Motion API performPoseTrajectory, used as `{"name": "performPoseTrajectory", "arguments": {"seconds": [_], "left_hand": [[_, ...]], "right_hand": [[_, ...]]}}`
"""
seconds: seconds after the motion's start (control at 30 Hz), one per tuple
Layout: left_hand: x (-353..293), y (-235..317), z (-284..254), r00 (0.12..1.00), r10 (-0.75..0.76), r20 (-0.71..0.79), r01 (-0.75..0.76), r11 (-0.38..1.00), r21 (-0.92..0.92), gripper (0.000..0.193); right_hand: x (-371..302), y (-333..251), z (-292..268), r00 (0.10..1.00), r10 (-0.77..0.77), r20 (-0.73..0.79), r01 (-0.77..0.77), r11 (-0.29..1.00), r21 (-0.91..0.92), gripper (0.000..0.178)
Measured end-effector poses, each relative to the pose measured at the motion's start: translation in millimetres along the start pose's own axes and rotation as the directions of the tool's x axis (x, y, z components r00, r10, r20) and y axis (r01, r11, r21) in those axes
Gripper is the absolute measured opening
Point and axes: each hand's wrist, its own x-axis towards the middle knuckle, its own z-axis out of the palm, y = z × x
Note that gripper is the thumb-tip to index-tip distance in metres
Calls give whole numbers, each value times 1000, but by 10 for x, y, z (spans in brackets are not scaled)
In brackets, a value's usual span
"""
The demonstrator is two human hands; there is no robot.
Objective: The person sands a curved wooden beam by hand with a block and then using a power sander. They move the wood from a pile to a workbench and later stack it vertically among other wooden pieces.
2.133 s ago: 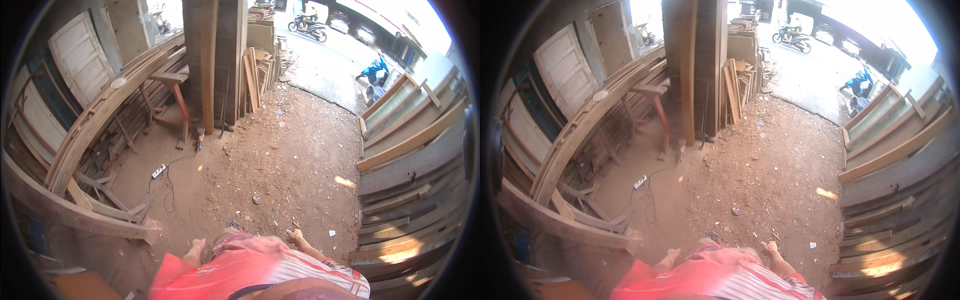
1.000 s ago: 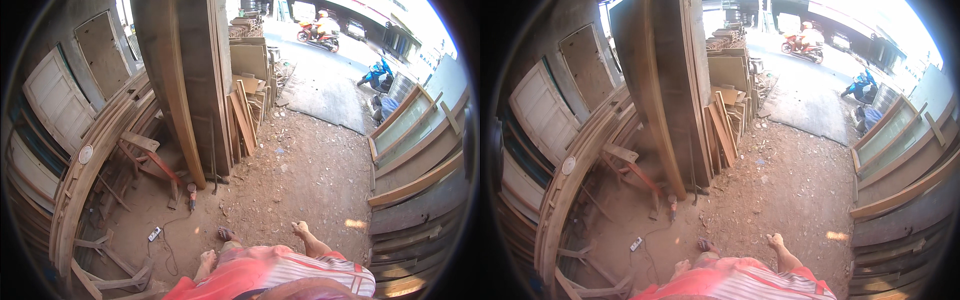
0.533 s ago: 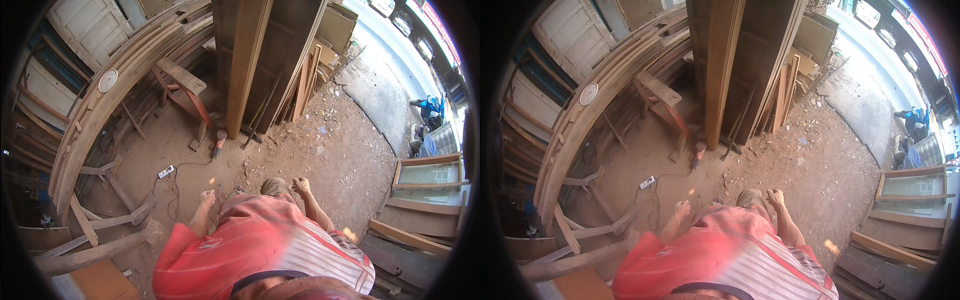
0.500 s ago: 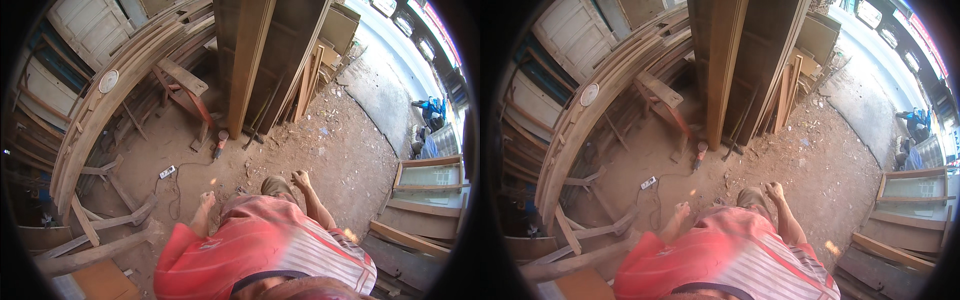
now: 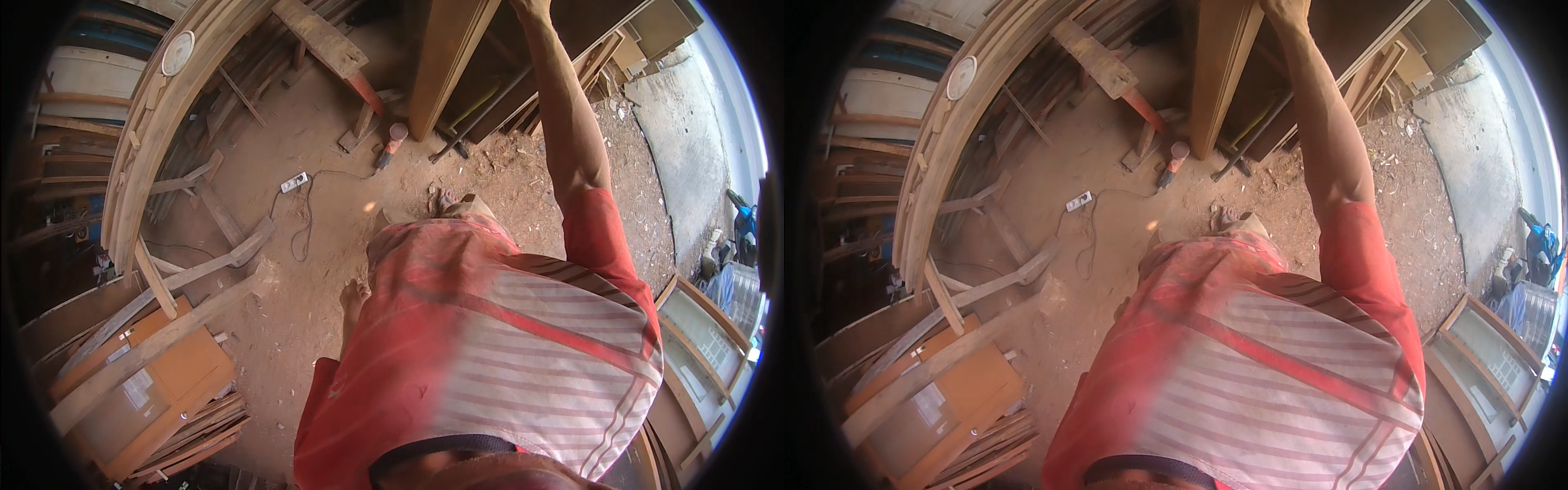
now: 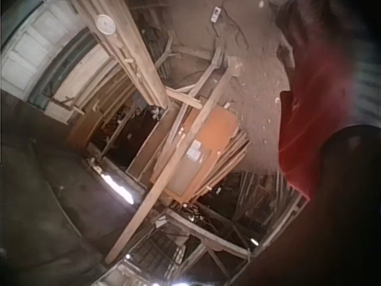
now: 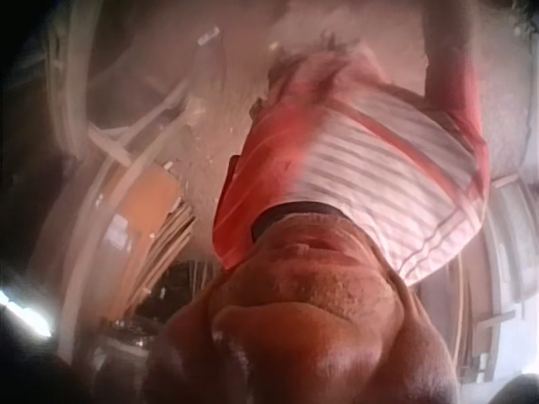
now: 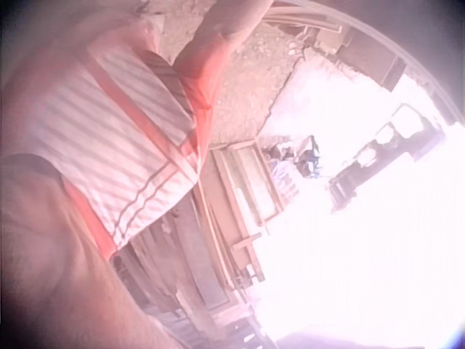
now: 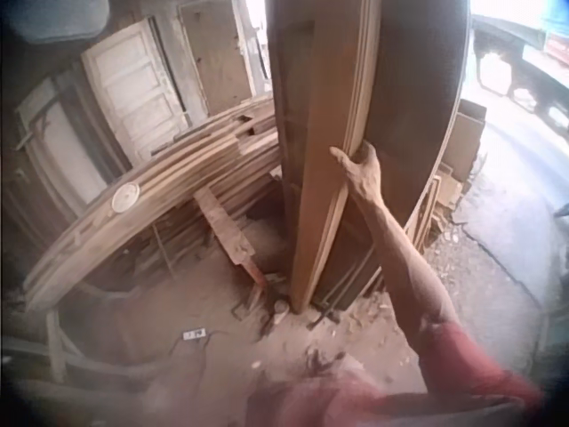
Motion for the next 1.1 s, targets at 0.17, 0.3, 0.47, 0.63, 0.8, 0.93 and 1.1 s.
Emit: {"name": "performPoseTrajectory", "arguments": {"seconds": [0.17, 0.3, 0.47, 0.63, 0.8, 0.93, 1.1], "left_hand": [[-662, 241, 270, 973, -226, -50, 215, 963, -165, 31], [-685, 674, 347, 953, -292, -75, 261, 923, -281, 36], [462, 1573, 96, 993, -46, -109, 17, 967, -252, 48], [1125, 4345, -70, 699, 701, -143, -715, 688, -121, 60], [326, 6466, 232, 176, 980, 93, -891, 199, -408, 79], [-85, 6496, 684, 7, 976, 216, -778, 141, -613, 80], [-229, 6022, 823, 62, 969, 239, -772, 198, -604, 66]], "right_hand": [[119, -344, 60, 943, 208, 259, -270, 934, 234, 71], [56, -327, 34, 947, 243, 210, -281, 944, 174, 64], [-284, -666, -322, 957, 203, 208, -246, 948, 202, 55], [-807, -789, -527, 950, 196, 241, -264, 919, 292, 71], [-1306, -669, -899, 970, 90, 225, -174, 904, 391, 86], [-1724, -786, -1175, 994, -16, 105, -19, 946, 323, 83], [-2106, -857, -1607, 988, -69, 138, 46, 985, 164, 91]]}}
